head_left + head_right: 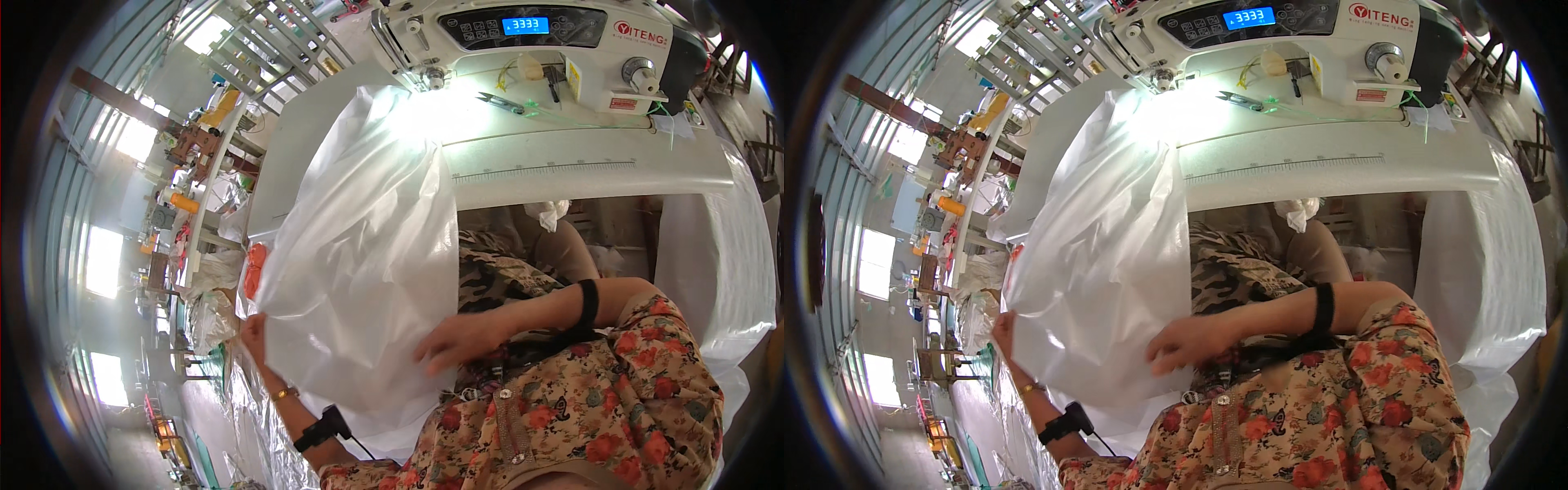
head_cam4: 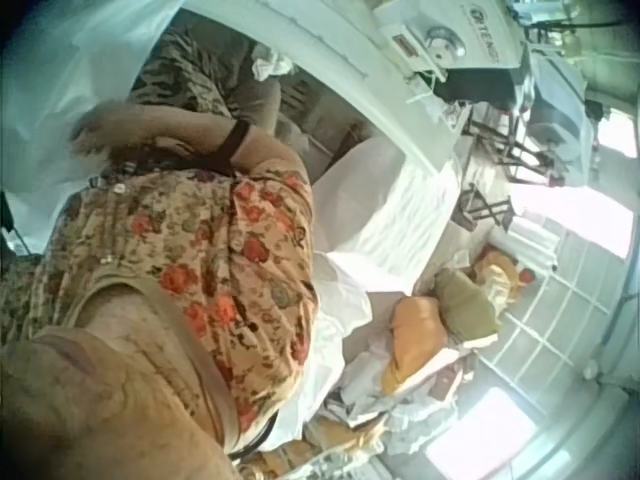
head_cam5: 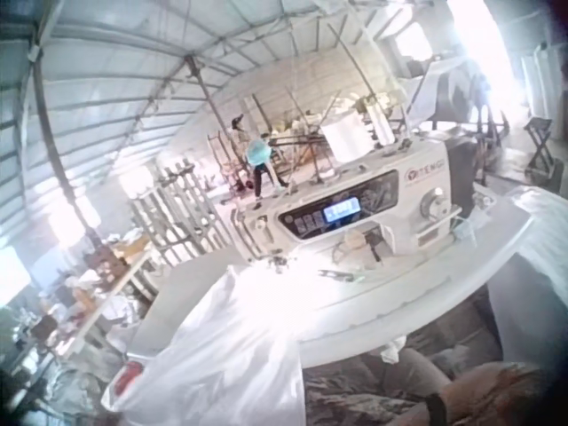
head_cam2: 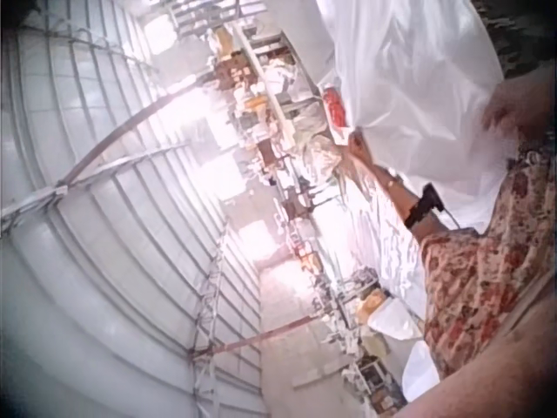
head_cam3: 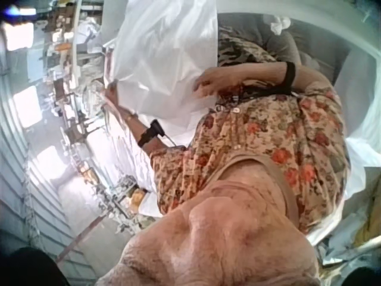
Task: Sewing a large white plastic sheet using an industrial sewing machine.
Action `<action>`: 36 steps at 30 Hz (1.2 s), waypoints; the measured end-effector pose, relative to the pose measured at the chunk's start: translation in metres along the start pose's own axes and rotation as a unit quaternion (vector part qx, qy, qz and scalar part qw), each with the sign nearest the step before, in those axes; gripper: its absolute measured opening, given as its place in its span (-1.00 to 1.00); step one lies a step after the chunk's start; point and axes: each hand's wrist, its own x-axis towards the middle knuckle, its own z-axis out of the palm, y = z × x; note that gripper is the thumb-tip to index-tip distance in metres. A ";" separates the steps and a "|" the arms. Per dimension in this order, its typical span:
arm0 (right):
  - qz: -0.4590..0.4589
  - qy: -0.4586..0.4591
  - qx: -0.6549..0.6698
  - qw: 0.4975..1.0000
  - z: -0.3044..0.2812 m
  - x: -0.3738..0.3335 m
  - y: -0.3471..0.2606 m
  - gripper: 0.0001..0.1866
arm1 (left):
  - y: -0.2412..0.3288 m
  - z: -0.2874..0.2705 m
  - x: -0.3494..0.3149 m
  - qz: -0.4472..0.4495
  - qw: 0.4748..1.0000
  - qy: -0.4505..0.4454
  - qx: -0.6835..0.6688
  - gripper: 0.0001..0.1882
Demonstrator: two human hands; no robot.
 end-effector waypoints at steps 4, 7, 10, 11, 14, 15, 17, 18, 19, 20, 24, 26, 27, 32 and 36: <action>0.112 0.281 0.038 0.952 -0.045 -0.031 0.036 -0.59 | -0.049 0.056 0.001 -0.005 0.989 -0.052 0.141 -0.68; 0.052 0.463 0.050 0.884 -0.060 -0.033 0.059 -0.60 | -0.057 0.058 -0.005 -0.023 0.986 -0.057 0.157 -0.69; 0.003 0.504 0.129 0.854 -0.056 -0.023 0.068 -0.55 | -0.038 0.058 -0.001 -0.023 0.978 -0.048 0.200 -0.69; 0.001 0.508 0.131 0.851 -0.051 -0.021 0.068 -0.55 | -0.032 0.054 0.000 0.024 0.973 -0.029 0.226 -0.71; 0.121 0.317 0.174 0.924 -0.049 -0.017 0.065 -0.58 | 0.003 0.040 0.006 0.069 0.966 0.002 0.250 -0.72; 0.119 0.320 0.175 0.923 -0.050 -0.018 0.061 -0.58 | 0.016 0.037 0.009 0.066 0.966 0.014 0.250 -0.72; 0.081 0.286 0.209 0.932 -0.045 -0.020 0.042 -0.65 | 0.024 0.026 0.008 0.083 0.941 0.034 0.327 -0.69; 0.083 0.283 0.210 0.932 -0.044 -0.026 0.030 -0.65 | 0.028 0.025 0.005 0.064 0.937 0.038 0.342 -0.67; 0.041 0.268 0.217 0.938 -0.042 -0.038 0.011 -0.67 | 0.033 0.027 0.003 0.050 0.933 0.041 0.354 -0.65; -0.003 0.244 0.228 0.943 -0.040 -0.046 -0.008 -0.70 | 0.026 0.022 -0.005 0.046 0.932 0.044 0.358 -0.65; -0.027 0.228 0.252 0.940 -0.046 -0.082 -0.001 -0.68 | 0.005 0.030 -0.039 0.012 0.928 0.012 0.372 -0.60; -0.043 0.333 -0.037 0.941 -0.043 -0.090 0.061 -0.60 | -0.007 0.037 -0.054 0.029 0.932 0.020 0.360 -0.61; -0.042 0.328 -0.036 0.943 -0.047 -0.102 0.071 -0.60 | -0.008 0.040 -0.068 -0.002 0.955 0.025 0.294 -0.62; 0.272 0.267 -0.089 0.920 -0.073 -0.126 0.075 -0.50 | -0.001 0.058 -0.138 0.004 0.978 0.040 0.205 -0.68; 0.205 0.315 -0.083 0.923 -0.067 -0.122 0.067 -0.48 | 0.009 0.067 -0.180 -0.019 0.984 0.031 0.173 -0.74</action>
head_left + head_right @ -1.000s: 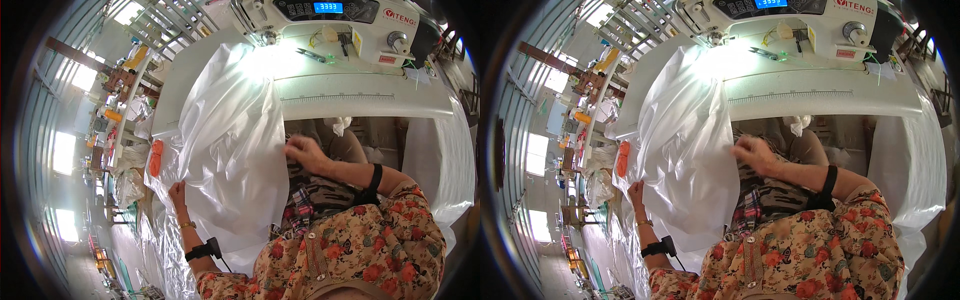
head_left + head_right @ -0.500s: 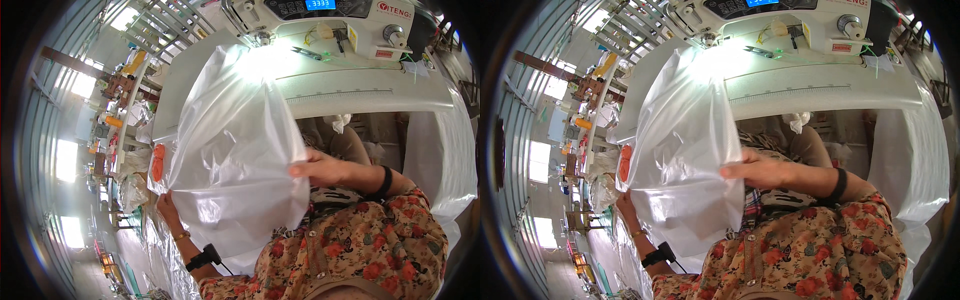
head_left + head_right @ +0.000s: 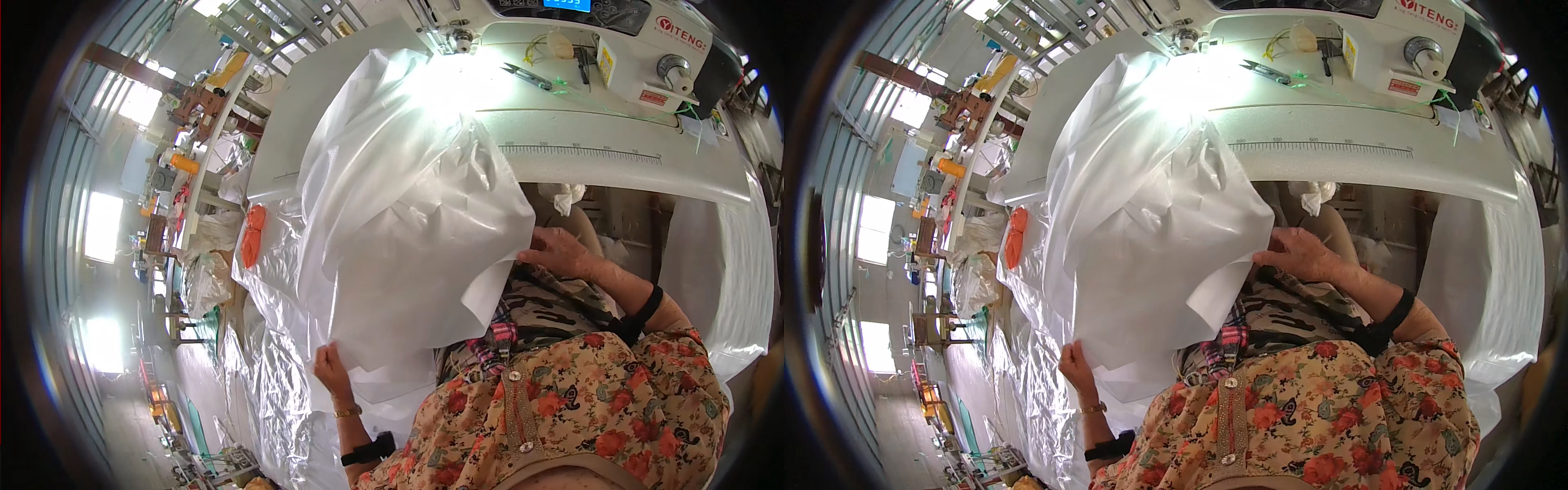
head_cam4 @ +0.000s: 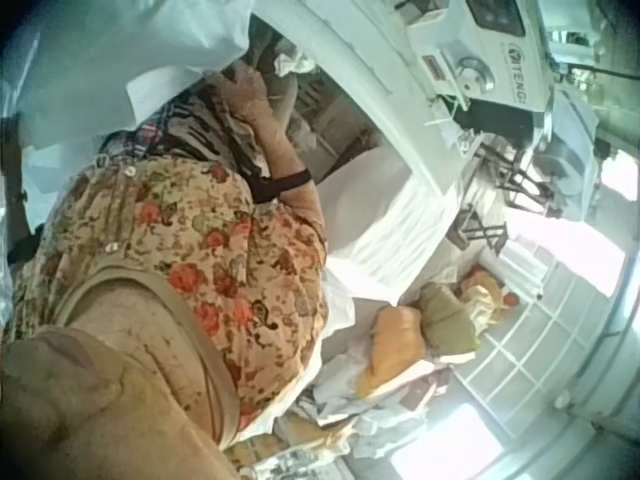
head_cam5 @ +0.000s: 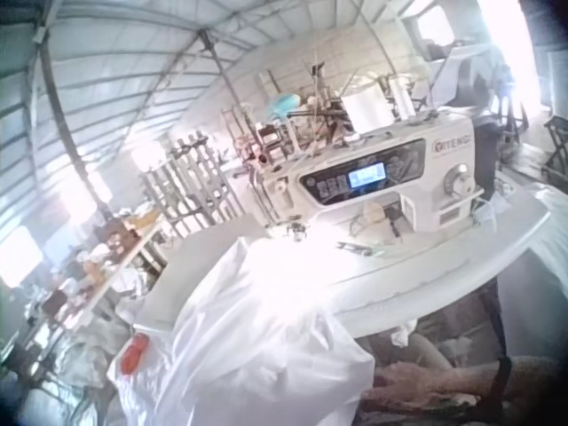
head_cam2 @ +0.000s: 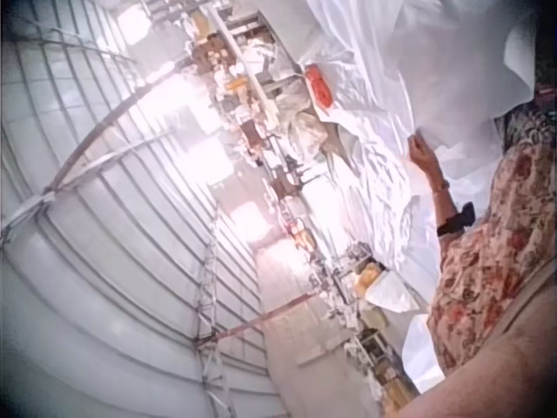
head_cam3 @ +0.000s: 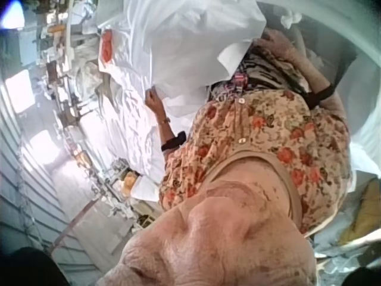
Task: Sewing a large white plastic sheet using an industrial sewing machine.
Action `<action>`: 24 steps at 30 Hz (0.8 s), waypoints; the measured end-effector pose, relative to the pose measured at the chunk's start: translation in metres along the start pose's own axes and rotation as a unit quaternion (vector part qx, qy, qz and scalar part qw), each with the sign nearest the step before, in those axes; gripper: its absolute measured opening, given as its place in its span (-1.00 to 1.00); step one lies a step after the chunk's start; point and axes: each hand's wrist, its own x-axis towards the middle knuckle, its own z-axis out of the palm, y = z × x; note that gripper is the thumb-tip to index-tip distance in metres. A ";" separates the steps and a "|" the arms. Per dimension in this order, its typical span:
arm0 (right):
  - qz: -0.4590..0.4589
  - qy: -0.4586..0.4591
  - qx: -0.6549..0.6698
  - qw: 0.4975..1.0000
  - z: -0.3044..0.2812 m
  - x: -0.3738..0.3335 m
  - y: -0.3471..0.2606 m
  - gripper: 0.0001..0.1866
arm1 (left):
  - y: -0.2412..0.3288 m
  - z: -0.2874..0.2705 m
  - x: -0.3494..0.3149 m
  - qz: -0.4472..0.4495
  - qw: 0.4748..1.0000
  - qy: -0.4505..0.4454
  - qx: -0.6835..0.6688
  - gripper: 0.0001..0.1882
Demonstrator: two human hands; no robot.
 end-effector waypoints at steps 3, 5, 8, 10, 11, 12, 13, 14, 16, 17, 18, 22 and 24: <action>0.004 0.126 -0.307 0.943 -0.001 -0.007 -0.045 -0.52 | 0.008 0.000 -0.027 0.006 0.995 -0.096 -0.005 -0.77; -0.186 0.257 -0.342 0.885 -0.003 -0.007 -0.071 -0.64 | 0.019 0.001 -0.043 0.083 0.978 -0.189 0.014 -0.82; -0.314 0.221 -0.333 0.861 0.002 0.006 -0.114 -0.63 | 0.046 0.009 -0.055 0.145 0.931 -0.335 0.020 -0.87; -0.382 0.213 -0.346 0.830 0.016 0.031 -0.126 -0.64 | 0.047 0.014 -0.051 0.160 0.907 -0.385 0.067 -0.87; -0.453 0.201 -0.352 0.794 0.025 0.041 -0.125 -0.64 | 0.049 0.008 -0.044 0.115 0.894 -0.430 0.048 -0.87; -0.458 0.196 -0.348 0.794 0.033 0.049 -0.115 -0.64 | 0.049 0.001 -0.036 0.068 0.878 -0.473 0.028 -0.84; -0.478 0.142 -0.383 0.778 0.042 0.058 -0.099 -0.59 | 0.044 -0.001 -0.025 0.010 0.887 -0.460 -0.038 -0.78; -0.496 0.086 -0.414 0.758 0.053 0.073 -0.076 -0.53 | 0.043 -0.004 -0.012 -0.016 0.908 -0.415 -0.060 -0.77; -0.468 0.019 -0.364 0.805 0.063 0.097 0.007 -0.60 | 0.048 -0.003 0.014 -0.016 0.948 -0.317 -0.037 -0.76; -0.391 -0.046 -0.413 0.821 0.062 0.098 0.032 -0.64 | 0.051 0.000 0.023 0.006 0.964 -0.265 0.008 -0.76; -0.318 -0.116 -0.455 0.824 0.062 0.095 0.019 -0.69 | 0.044 0.002 0.022 -0.005 0.967 -0.256 0.011 -0.76; -0.163 -0.214 -0.444 0.855 0.063 0.090 -0.065 -0.74 | 0.017 0.040 -0.004 -0.056 0.990 -0.127 -0.009 -0.66; -0.312 -0.181 -0.456 0.814 0.057 0.081 -0.096 -0.79 | 0.012 0.066 -0.015 -0.093 0.990 -0.093 0.051 -0.50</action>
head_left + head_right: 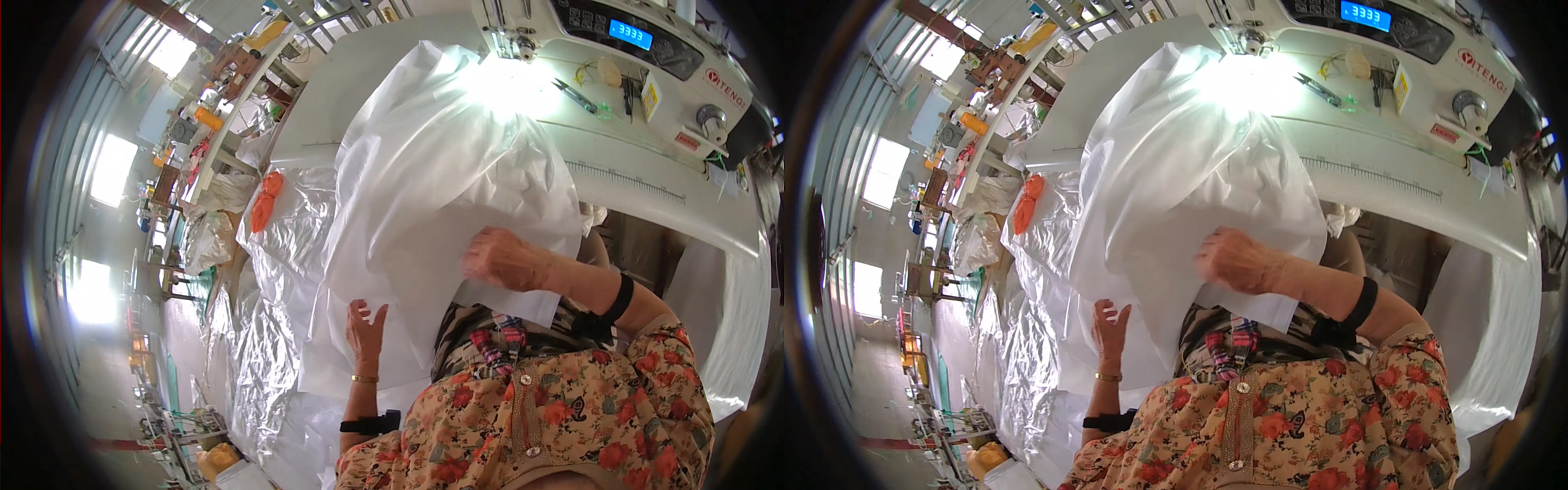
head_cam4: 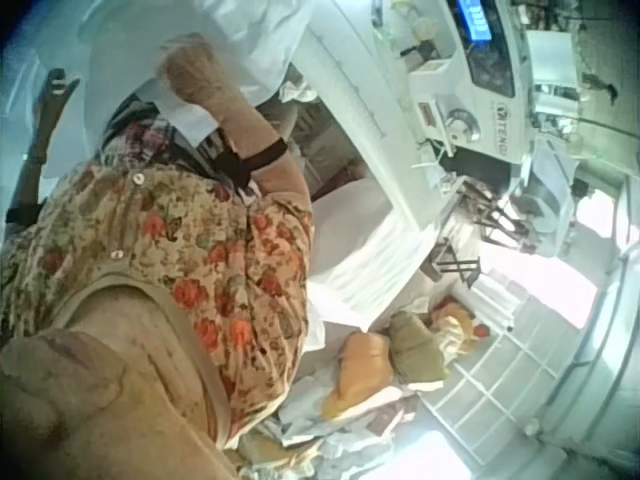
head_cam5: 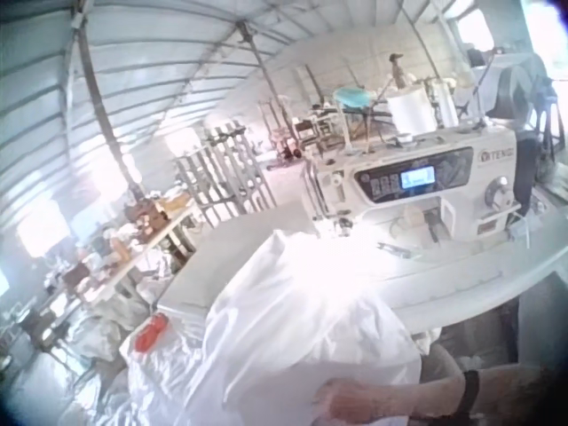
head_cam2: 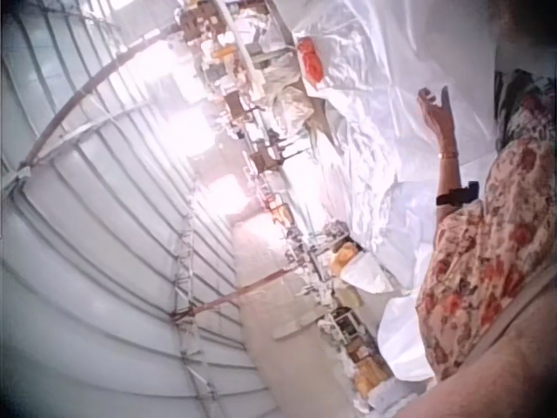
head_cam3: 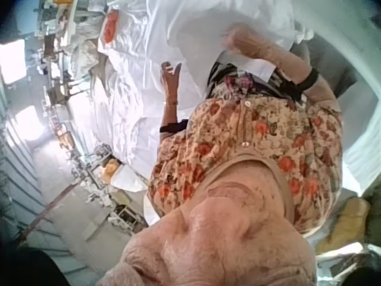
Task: Sewing a large white plastic sheet using an industrial sewing machine.
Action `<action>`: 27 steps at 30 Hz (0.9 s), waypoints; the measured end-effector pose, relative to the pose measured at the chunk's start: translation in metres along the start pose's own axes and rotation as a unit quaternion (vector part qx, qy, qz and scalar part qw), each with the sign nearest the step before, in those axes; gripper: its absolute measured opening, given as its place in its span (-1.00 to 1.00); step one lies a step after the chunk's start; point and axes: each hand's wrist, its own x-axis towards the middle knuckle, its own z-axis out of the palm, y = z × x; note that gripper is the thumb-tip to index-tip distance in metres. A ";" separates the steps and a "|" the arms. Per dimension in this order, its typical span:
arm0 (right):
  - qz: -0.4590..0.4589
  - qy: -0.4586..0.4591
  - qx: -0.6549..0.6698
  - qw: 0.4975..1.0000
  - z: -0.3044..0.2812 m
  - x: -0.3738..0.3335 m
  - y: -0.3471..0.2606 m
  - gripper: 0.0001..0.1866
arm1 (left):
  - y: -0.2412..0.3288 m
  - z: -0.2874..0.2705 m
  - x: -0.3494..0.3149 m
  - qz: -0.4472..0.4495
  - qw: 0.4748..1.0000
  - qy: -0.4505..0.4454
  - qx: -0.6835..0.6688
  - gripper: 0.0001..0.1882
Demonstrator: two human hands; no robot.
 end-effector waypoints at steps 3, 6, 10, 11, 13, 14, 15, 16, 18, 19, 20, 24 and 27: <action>-0.098 0.118 -0.030 0.988 -0.010 0.013 -0.015 -0.78 | 0.007 0.048 0.000 -0.022 0.997 0.066 -0.013 -0.45; -0.199 0.218 -0.080 0.952 0.015 0.047 -0.026 -0.71 | -0.033 0.099 0.013 -0.046 0.979 0.197 -0.034 -0.45; -0.184 0.187 -0.049 0.964 0.052 0.066 -0.007 -0.58 | 0.028 0.106 0.045 -0.049 0.959 0.189 -0.205 -0.69; -0.151 0.096 -0.053 0.982 0.056 0.069 -0.005 -0.53 | 0.024 0.105 0.043 -0.044 0.960 0.186 -0.205 -0.69; -0.102 0.005 -0.054 0.993 0.070 0.070 0.006 -0.47 | 0.030 0.100 0.040 -0.181 0.880 0.137 -0.417 -0.65; -0.106 0.026 -0.049 0.993 0.076 0.071 0.011 -0.45 | 0.016 0.097 0.040 -0.211 0.887 0.155 -0.381 -0.69; -0.111 0.047 -0.045 0.992 0.082 0.072 0.013 -0.43 | -0.005 0.086 0.035 -0.240 0.891 0.174 -0.344 -0.72; -0.096 0.050 -0.045 0.993 0.087 0.069 0.019 -0.43 | -0.007 0.074 0.032 -0.207 0.867 0.178 -0.416 -0.72; -0.085 0.083 -0.010 0.993 0.090 0.068 0.019 -0.40 | -0.048 0.031 0.018 -0.097 0.895 0.176 -0.399 -0.64; -0.086 0.086 -0.009 0.993 0.092 0.074 0.016 -0.40 | -0.077 0.008 0.010 -0.023 0.936 0.175 -0.304 -0.55; -0.047 0.078 -0.016 0.996 0.097 0.061 0.035 -0.40 | 0.013 -0.038 0.009 0.054 0.978 0.172 -0.103 -0.36; -0.042 0.165 0.006 0.985 0.119 0.083 0.041 -0.47 | 0.025 -0.204 -0.030 0.220 0.921 0.256 -0.192 -0.42; -0.006 0.112 0.065 0.992 0.114 0.100 0.039 -0.53 | 0.082 -0.252 -0.037 0.281 0.871 0.394 -0.085 -0.61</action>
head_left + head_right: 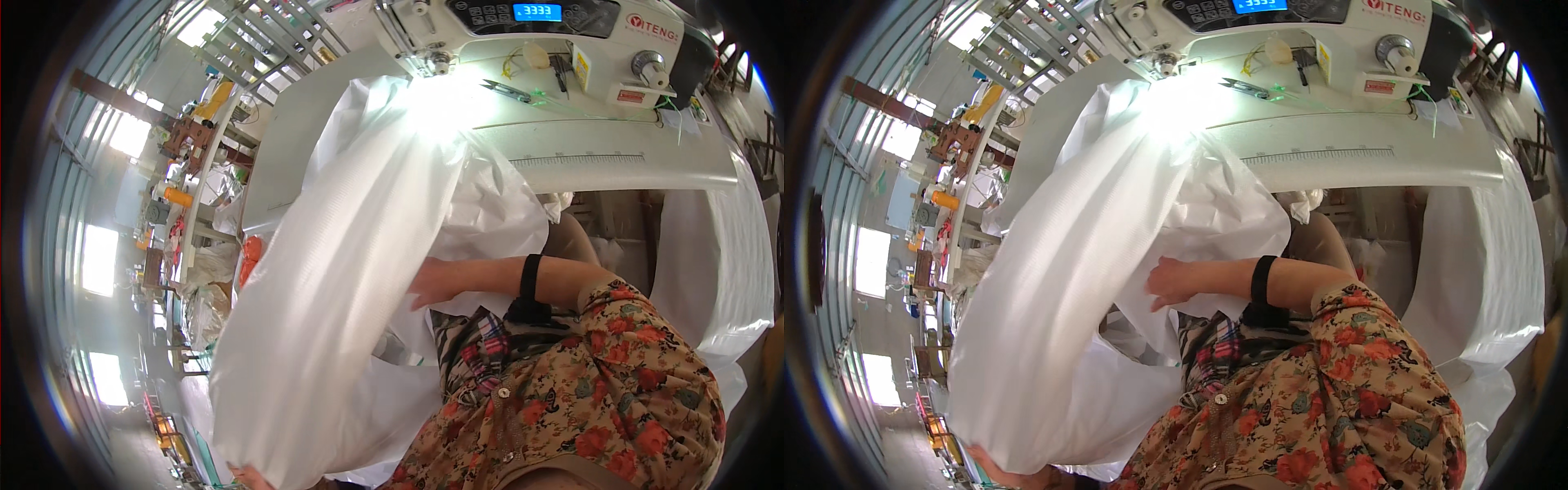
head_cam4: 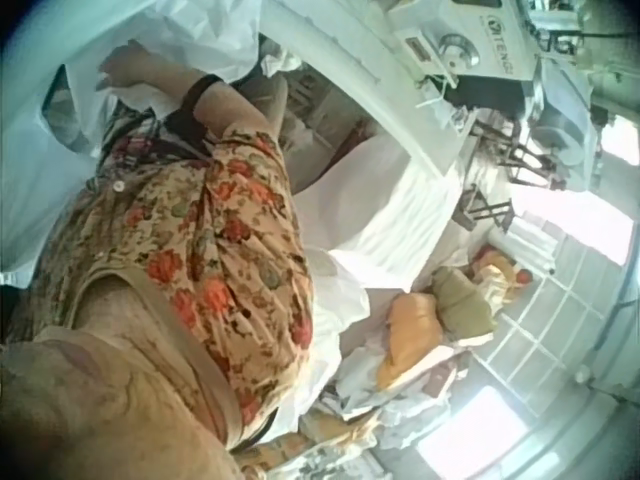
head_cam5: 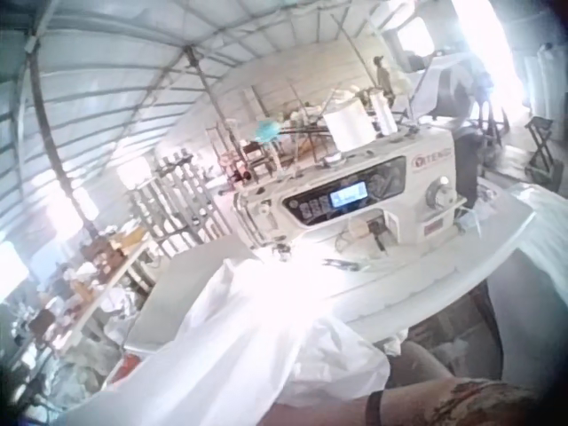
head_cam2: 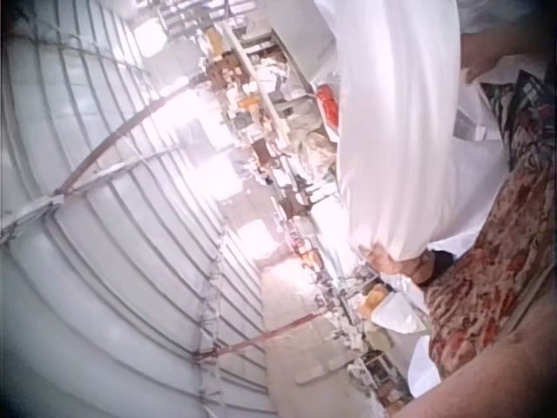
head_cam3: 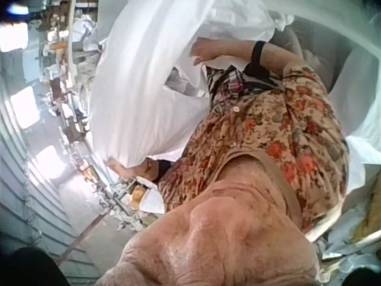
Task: Sewing a large white plastic sheet using an industrial sewing machine.
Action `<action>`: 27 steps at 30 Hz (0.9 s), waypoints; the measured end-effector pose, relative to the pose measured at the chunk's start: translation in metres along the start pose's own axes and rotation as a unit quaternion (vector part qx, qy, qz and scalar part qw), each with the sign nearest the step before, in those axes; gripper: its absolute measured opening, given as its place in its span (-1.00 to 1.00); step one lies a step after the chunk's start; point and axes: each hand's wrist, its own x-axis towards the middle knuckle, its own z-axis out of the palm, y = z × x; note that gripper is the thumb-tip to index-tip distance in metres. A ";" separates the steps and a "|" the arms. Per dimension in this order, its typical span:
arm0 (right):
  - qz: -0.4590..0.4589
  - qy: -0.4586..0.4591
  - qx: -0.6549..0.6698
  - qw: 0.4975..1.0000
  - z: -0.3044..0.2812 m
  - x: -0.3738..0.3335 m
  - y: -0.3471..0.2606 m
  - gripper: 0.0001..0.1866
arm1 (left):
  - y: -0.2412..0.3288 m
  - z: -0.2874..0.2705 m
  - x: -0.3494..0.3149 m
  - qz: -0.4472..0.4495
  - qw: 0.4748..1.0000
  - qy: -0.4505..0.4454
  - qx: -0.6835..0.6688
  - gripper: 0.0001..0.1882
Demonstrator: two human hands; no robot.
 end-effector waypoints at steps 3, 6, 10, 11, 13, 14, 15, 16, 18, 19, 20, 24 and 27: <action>0.068 0.038 0.475 0.876 -0.067 0.025 -0.051 -0.55 | -0.001 0.003 0.006 0.256 0.912 0.035 0.319 -0.72; 0.020 0.213 0.762 0.611 -0.093 0.061 -0.060 -0.66 | 0.013 0.020 0.019 0.249 0.924 0.008 0.291 -0.70; -0.077 0.157 0.765 0.620 -0.078 0.046 -0.108 -0.65 | 0.021 0.028 0.037 0.236 0.933 -0.027 0.270 -0.67; -0.105 0.136 0.765 0.621 -0.069 0.046 -0.126 -0.65 | 0.021 0.031 0.042 0.232 0.935 -0.039 0.264 -0.66; -0.164 0.093 0.760 0.622 -0.065 0.045 -0.144 -0.64 | 0.024 0.035 0.050 0.224 0.939 -0.060 0.255 -0.65; -0.193 0.071 0.756 0.621 -0.068 0.044 -0.144 -0.64 | 0.025 0.037 0.054 0.220 0.940 -0.071 0.251 -0.64; -0.222 0.049 0.751 0.619 -0.071 0.042 -0.144 -0.64 | 0.026 0.039 0.058 0.216 0.941 -0.082 0.246 -0.63; -0.250 0.028 0.745 0.618 -0.075 0.041 -0.144 -0.64 | 0.025 0.042 0.064 0.212 0.942 -0.093 0.241 -0.62; -0.303 -0.013 0.730 0.613 -0.083 0.038 -0.141 -0.63 | 0.023 0.049 0.075 0.203 0.945 -0.117 0.230 -0.60; -0.329 -0.039 0.721 0.609 -0.087 0.038 -0.141 -0.63 | 0.019 0.051 0.080 0.196 0.945 -0.128 0.227 -0.60; -0.353 -0.063 0.711 0.604 -0.091 0.037 -0.139 -0.62 | 0.016 0.053 0.086 0.188 0.946 -0.140 0.223 -0.59; -0.254 -0.385 0.544 0.700 -0.160 -0.015 -0.174 -0.61 | -0.030 0.045 0.104 -0.040 0.974 -0.167 0.147 -0.59; -0.400 -0.227 0.474 0.751 -0.105 -0.032 -0.162 -0.59 | -0.185 0.092 0.059 -0.303 0.922 -0.210 -0.114 -0.68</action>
